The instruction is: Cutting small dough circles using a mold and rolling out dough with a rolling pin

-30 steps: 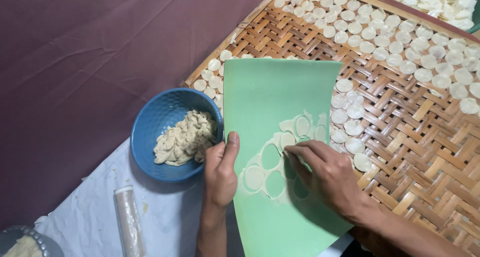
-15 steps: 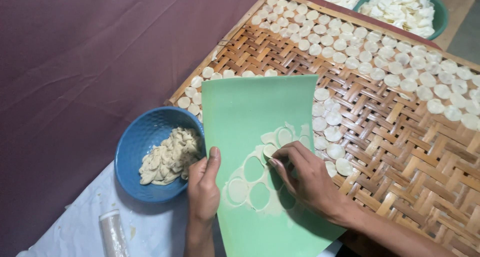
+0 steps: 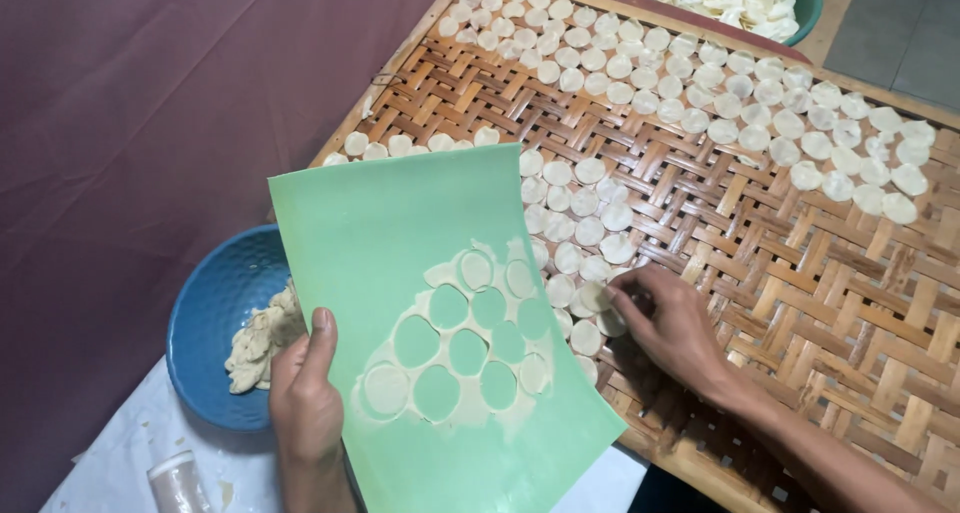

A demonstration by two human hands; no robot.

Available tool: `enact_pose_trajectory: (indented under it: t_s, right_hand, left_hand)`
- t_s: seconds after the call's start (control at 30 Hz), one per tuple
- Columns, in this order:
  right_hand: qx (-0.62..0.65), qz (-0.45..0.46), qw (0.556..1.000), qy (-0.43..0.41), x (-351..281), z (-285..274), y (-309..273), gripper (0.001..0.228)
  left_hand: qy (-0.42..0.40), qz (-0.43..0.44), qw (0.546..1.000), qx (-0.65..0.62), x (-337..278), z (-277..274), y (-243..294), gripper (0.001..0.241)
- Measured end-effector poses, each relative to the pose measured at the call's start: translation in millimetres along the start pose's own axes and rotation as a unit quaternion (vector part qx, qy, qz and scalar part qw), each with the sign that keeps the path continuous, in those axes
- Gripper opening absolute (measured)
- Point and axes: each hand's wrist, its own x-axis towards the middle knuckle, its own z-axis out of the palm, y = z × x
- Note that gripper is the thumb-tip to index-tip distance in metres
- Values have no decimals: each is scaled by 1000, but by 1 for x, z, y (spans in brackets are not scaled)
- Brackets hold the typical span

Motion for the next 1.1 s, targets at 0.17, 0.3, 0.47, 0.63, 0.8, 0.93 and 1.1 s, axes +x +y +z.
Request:
enact_pose_trajectory:
  t_s: [0.17,0.3,0.47,0.63,0.8,0.93,1.1]
  right_hand:
    - [-32,-65,993,93,12,-25,9,19]
    - [-86,-68,985,132,17,-32,11,21]
    - [-73,-26,990,120,19,-39,10,19]
    - [-50,-5,992,112,19,-44,4,19]
    - [-79,-39,988,130,17,-43,10,19]
    - [-96,-50,986,123,17,-43,11,23]
    - [-217,-194,936,198,21,-27,12,30]
  left_hand:
    - [-2,6,1000,2,1,-1,-4,47]
    - [10,4,999,32,0,-1,-2,49]
    - [3,15,999,32,-1,-1,-3,49]
    - [-5,26,999,22,-1,-1,-4,48]
    - [-11,32,999,19,-2,-1,-6,47]
    - [-17,36,999,13,-5,1,-3,49]
    - [-43,63,997,4,1,-4,-15,47]
